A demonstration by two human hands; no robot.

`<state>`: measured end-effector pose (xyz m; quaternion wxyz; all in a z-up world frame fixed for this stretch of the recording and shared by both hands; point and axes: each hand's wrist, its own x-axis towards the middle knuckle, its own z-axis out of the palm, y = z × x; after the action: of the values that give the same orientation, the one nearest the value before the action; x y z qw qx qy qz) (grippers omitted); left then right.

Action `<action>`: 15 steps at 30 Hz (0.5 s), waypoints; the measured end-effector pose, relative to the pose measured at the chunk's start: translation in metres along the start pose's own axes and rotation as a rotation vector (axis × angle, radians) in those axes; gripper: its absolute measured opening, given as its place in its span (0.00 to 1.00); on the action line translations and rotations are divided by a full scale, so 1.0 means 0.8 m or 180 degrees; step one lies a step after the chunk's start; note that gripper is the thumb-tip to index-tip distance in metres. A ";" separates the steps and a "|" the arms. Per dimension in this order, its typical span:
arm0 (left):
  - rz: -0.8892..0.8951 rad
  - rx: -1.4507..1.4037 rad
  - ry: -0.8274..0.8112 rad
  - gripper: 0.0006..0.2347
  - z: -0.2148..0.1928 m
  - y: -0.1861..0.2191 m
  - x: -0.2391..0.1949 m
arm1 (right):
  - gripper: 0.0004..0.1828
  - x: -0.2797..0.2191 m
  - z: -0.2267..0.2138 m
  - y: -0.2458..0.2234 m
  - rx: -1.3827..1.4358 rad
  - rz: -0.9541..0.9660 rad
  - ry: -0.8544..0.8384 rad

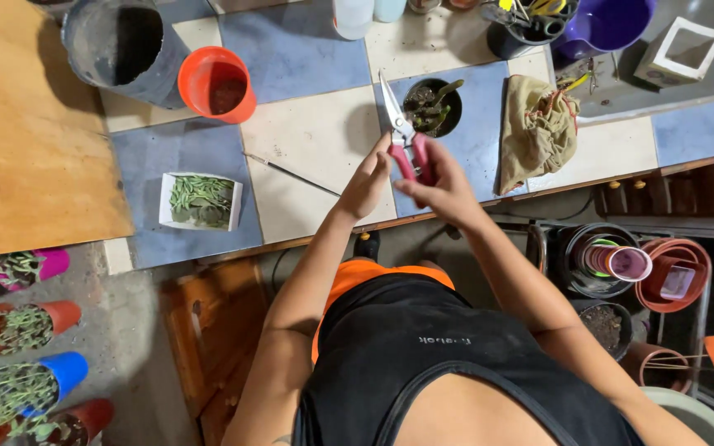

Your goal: Organizing plant pots and cleaning the work area in a garden center.

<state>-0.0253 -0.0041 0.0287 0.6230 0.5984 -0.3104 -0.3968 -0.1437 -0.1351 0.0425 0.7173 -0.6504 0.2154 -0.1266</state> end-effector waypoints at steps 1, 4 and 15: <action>0.0004 -0.0008 -0.0003 0.39 -0.008 0.012 -0.009 | 0.38 0.014 -0.032 -0.010 -0.0009 0.0000 0.0004; 0.0290 -0.0201 0.0018 0.43 -0.038 0.032 -0.038 | 0.36 0.069 -0.137 -0.041 -0.1025 -0.0375 0.0680; -0.0588 0.2362 0.2130 0.19 -0.115 -0.107 -0.179 | 0.24 0.356 -0.389 -0.041 -0.6485 0.0855 -0.0306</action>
<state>-0.0273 0.1683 -0.0522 0.3961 0.8987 -0.1596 -0.0998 -0.0386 -0.5439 0.0149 -0.1588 -0.9251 0.2626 0.2237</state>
